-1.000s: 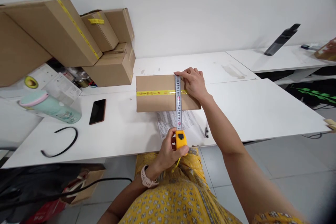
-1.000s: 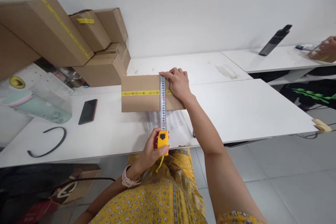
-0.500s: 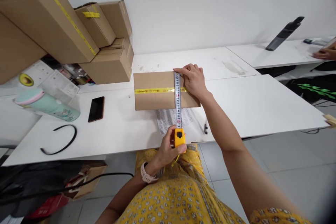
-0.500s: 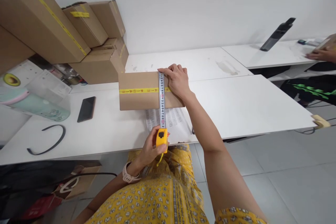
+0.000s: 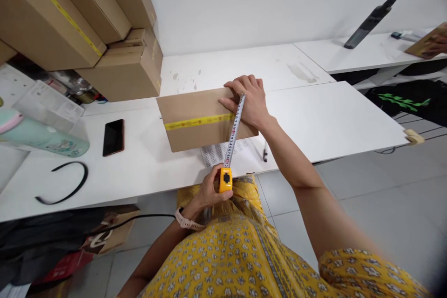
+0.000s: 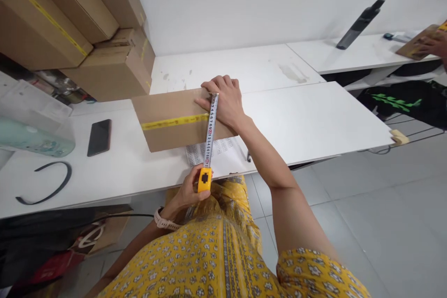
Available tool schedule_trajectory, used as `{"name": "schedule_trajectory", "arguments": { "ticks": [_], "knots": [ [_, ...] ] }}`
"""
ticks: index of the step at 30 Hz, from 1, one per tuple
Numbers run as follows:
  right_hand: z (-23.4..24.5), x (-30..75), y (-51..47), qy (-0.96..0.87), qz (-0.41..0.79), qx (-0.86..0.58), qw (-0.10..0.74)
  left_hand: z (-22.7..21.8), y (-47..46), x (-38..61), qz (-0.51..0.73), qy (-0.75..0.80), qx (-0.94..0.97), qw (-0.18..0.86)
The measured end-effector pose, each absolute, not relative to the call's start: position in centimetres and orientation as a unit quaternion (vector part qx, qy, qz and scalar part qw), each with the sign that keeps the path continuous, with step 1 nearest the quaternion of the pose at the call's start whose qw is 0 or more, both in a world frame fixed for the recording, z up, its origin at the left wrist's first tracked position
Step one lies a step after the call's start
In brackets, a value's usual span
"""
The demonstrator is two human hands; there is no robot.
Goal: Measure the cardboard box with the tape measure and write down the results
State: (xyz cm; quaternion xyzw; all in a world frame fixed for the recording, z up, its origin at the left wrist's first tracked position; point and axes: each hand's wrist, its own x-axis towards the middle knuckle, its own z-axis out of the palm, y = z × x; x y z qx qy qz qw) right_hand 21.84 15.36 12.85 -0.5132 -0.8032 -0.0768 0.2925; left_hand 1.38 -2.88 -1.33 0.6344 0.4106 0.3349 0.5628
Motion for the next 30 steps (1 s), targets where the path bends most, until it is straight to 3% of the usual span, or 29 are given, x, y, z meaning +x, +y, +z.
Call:
{"name": "schedule_trajectory", "arguments": {
  "ticks": [15, 17, 22, 30],
  "knots": [
    [3.4, 22.2, 12.9, -0.824, -0.027, -0.472, 0.313, -1.2, -2.3, 0.8, 0.269, 0.427, 0.693, 0.515],
    [3.8, 21.6, 13.1, -0.810, -0.001, -0.473, 0.348, -1.2, -2.2, 0.9, 0.273, 0.421, 0.693, 0.518],
    [6.8, 23.2, 11.7, -0.664, 0.098, -0.524, 0.524, -0.8, -2.2, 0.9, 0.282, 0.412, 0.699, 0.512],
    [10.9, 27.3, 7.1, -0.549, 0.206, -0.481, 0.652, -0.1, -1.9, 0.8, 0.249, 0.403, 0.698, 0.538]
  ]
}}
